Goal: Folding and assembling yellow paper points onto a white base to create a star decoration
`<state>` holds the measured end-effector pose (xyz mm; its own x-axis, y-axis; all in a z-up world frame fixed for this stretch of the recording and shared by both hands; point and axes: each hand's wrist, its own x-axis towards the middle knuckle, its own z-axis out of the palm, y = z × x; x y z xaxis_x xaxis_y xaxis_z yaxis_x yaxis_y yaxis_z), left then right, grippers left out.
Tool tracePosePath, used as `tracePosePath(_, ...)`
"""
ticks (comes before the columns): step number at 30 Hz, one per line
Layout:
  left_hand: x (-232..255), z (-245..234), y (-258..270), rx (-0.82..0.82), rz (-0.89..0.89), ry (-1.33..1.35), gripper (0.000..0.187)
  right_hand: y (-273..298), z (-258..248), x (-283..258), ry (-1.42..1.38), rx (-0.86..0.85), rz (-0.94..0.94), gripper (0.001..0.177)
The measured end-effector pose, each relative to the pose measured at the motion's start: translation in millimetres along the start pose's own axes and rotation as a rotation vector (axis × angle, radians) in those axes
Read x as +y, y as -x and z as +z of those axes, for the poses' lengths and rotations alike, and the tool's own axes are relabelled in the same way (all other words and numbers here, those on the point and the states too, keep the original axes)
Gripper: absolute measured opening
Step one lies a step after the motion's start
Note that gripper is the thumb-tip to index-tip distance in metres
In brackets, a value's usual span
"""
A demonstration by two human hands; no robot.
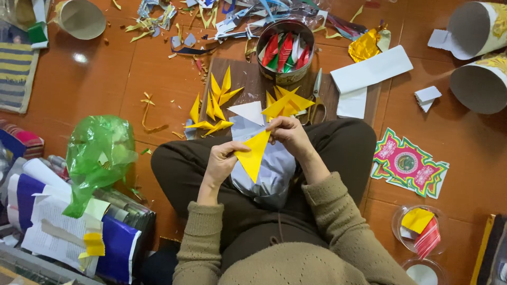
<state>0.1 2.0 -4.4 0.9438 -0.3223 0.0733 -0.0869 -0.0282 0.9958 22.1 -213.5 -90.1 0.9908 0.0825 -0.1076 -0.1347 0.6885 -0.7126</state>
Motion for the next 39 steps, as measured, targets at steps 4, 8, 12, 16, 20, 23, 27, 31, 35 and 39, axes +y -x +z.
tracePosePath(4,-1,-4,4,-0.022,0.004,-0.043,0.029,2,11,-13,0.102,-0.062,-0.077,0.012)
tracePosePath(8,-4,-10,6,-0.056,-0.001,-0.081,0.026,3,14,-14,0.219,-0.062,-0.127,0.009)
tracePosePath(12,20,-22,6,-0.354,-0.159,-0.039,0.029,-1,10,-7,0.338,-0.124,-0.173,0.008)
tracePosePath(16,21,-18,-9,-0.465,-0.322,0.137,0.074,4,24,-16,0.431,-0.202,-0.206,0.013)
tracePosePath(20,-13,9,-20,-0.061,-0.404,-0.23,0.021,6,33,-19,0.546,-0.244,-0.24,0.012)
tracePosePath(23,-32,17,-22,0.027,-0.422,-0.308,0.013,4,26,-14,0.579,-0.236,-0.251,0.013)
tracePosePath(27,-40,19,-21,0.119,-0.433,-0.219,0.014,2,23,-10,0.574,-0.162,-0.135,0.018)
tracePosePath(31,-44,20,-20,0.167,-0.429,-0.224,0.014,5,36,-25,0.459,-0.099,-0.005,0.033)
tracePosePath(35,-45,24,-20,0.141,-0.399,-0.212,0.015,6,32,-10,0.411,-0.056,0.085,0.023)
tracePosePath(39,-39,29,-19,0.129,-0.369,-0.23,0.017,3,25,12,0.362,0.027,0.053,0.009)
